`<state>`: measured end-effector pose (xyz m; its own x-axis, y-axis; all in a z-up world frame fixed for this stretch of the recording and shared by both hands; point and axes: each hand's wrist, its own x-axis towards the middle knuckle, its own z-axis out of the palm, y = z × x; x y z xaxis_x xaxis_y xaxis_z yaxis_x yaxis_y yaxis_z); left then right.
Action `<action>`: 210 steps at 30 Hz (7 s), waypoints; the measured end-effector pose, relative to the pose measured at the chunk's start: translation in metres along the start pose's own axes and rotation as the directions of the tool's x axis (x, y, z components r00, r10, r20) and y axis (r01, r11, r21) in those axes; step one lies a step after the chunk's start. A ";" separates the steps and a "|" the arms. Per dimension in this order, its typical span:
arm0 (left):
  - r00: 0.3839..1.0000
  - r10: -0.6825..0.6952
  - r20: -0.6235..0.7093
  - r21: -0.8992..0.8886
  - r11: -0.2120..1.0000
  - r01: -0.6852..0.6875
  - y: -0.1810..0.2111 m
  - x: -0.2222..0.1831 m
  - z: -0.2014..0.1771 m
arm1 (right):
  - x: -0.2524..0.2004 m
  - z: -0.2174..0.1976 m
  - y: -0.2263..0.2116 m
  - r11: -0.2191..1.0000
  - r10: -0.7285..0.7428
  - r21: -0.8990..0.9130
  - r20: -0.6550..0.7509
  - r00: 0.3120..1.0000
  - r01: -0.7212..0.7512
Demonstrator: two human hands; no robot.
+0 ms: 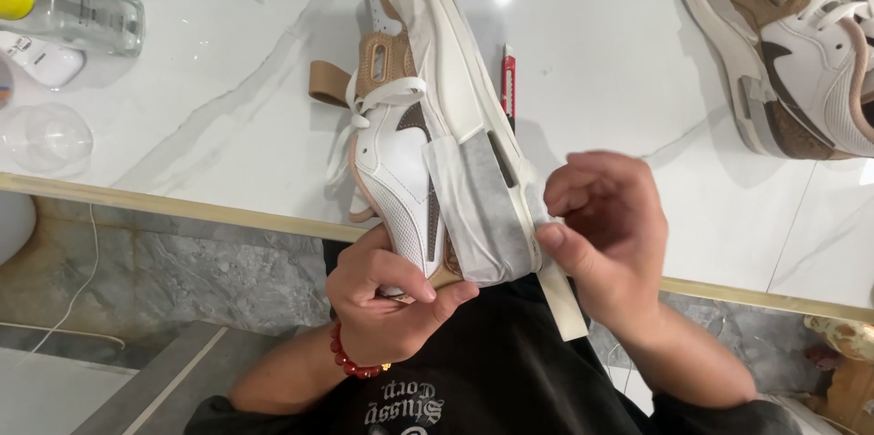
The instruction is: The person holds a sneaker and wraps masking tape around the edge of its midsole, pressing the tape down along the sole. They then use a utility knife to trim the tape edge along the shoe.
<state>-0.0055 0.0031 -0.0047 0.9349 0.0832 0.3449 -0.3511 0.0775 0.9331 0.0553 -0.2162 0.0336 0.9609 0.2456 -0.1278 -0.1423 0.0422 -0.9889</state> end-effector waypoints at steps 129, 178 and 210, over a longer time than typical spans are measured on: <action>0.954 0.241 -0.176 -0.080 0.963 -0.258 0.031 0.006 -0.002 | -0.037 0.015 -0.029 1.000 -0.027 0.004 0.111 0.993 0.027; 0.964 0.106 -0.244 -0.231 0.959 -0.164 0.038 0.009 -0.008 | -0.012 0.009 -0.044 0.984 0.178 -0.042 0.276 0.944 -0.173; 0.962 -0.023 -0.273 -0.505 0.854 -0.123 0.051 0.014 -0.011 | -0.019 0.021 -0.049 0.994 -0.102 -0.008 0.294 0.950 0.109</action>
<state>-0.0107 0.0192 0.0470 0.8934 0.3491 0.2828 -0.4406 0.5575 0.7036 0.0389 -0.2026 0.0857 0.8581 0.5134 0.0020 -0.0344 0.0615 -0.9975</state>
